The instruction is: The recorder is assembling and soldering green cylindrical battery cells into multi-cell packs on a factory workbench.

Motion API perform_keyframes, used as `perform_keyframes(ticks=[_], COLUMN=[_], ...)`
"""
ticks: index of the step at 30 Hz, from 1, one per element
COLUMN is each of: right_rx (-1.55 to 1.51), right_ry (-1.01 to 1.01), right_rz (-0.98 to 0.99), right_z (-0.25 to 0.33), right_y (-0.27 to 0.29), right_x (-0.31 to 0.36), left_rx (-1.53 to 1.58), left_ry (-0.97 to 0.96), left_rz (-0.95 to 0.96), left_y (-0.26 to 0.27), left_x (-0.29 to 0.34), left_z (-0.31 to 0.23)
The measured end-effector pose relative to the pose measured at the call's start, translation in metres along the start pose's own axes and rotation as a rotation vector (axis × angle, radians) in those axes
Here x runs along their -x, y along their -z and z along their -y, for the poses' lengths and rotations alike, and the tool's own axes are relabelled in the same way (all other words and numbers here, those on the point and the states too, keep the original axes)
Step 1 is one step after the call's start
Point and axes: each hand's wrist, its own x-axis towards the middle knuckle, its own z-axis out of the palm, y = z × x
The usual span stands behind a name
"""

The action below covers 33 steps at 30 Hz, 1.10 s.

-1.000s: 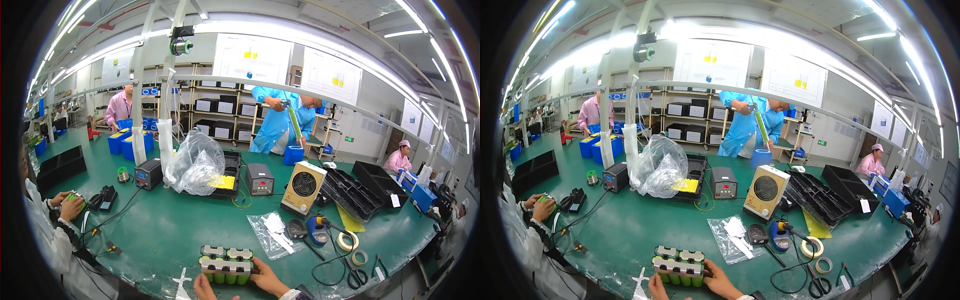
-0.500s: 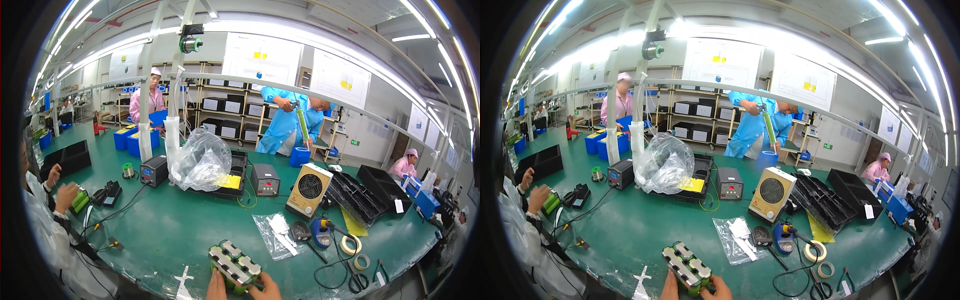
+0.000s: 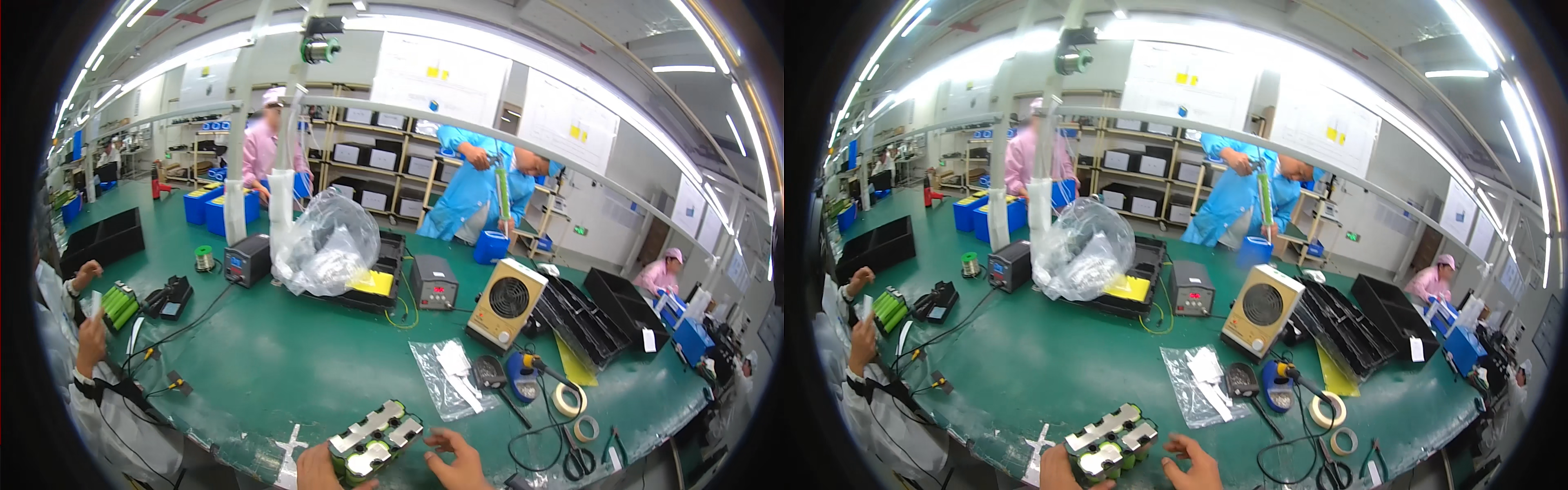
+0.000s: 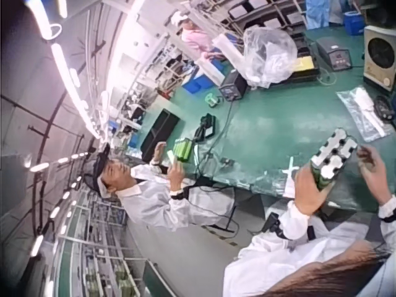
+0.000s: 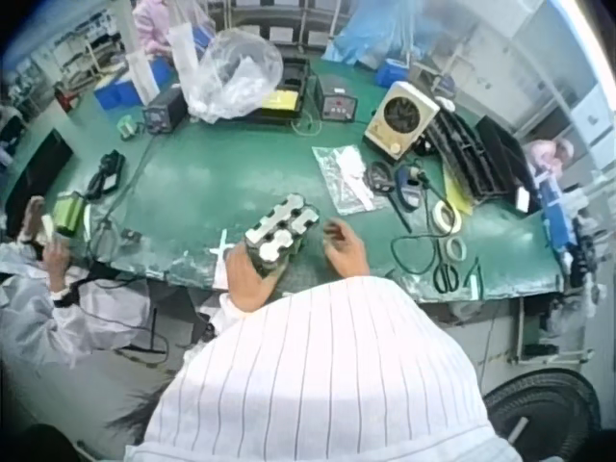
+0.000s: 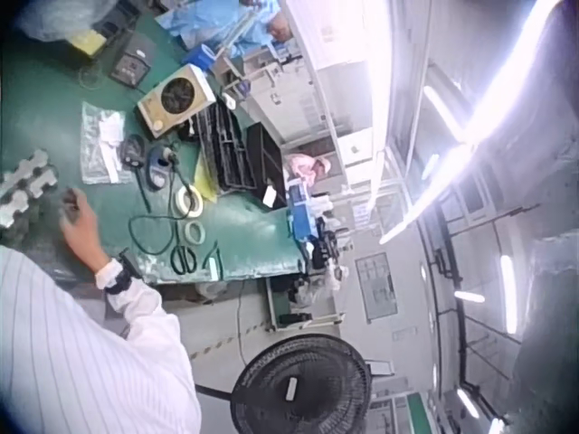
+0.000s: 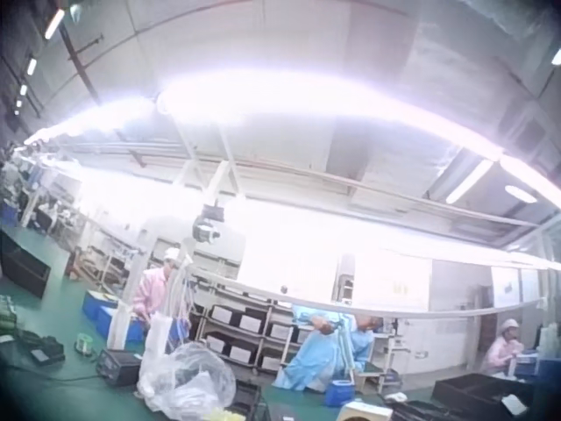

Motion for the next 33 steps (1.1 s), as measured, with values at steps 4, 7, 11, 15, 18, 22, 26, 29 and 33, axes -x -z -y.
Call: perform_keyframes(ticks=[4,7,11,15,18,22,26,29,33], right_rx=[0.093,-0.067,-0.188,-0.233,-0.131,-0.189,0.05,0.342,0.49], right_ry=[-0.025,-0.17,0.002,-0.059,-0.06,-0.229,-0.179,-0.052,0.017], right_rz=[0.513,0.7,0.65,0.376,0.262,0.213,0.228,0.284,0.319], right_z=[-0.026,-0.01,-0.023,-0.053,-0.018,-0.042,-0.055,-0.052,-0.063], right_y=[0.0,-0.011,-0.024,-0.051,-0.042,-0.033,-0.031,-0.028,-0.029], right_x=[-0.052,-0.07,-0.078,-0.085,-0.081,-0.083,-0.09,-0.088,-0.087], left_rx=[-0.039,-0.018,-0.019,0.608,0.732,0.517,0.103,0.047,0.023], left_ry=[-0.001,0.123,0.167,0.265,0.516,0.618,0.521,0.501,0.427], left_rz=[-0.005,0.136,0.184,0.18,0.325,0.512,0.568,0.578,0.638], left_y=[0.003,0.012,0.005,-0.012,-0.021,-0.03,-0.013,-0.031,-0.017], left_x=[-0.005,-0.008,-0.016,-0.033,-0.062,-0.078,-0.076,-0.065,-0.071], left_z=[0.005,0.012,0.035,0.066,0.068,0.059,0.031,0.052,0.039])
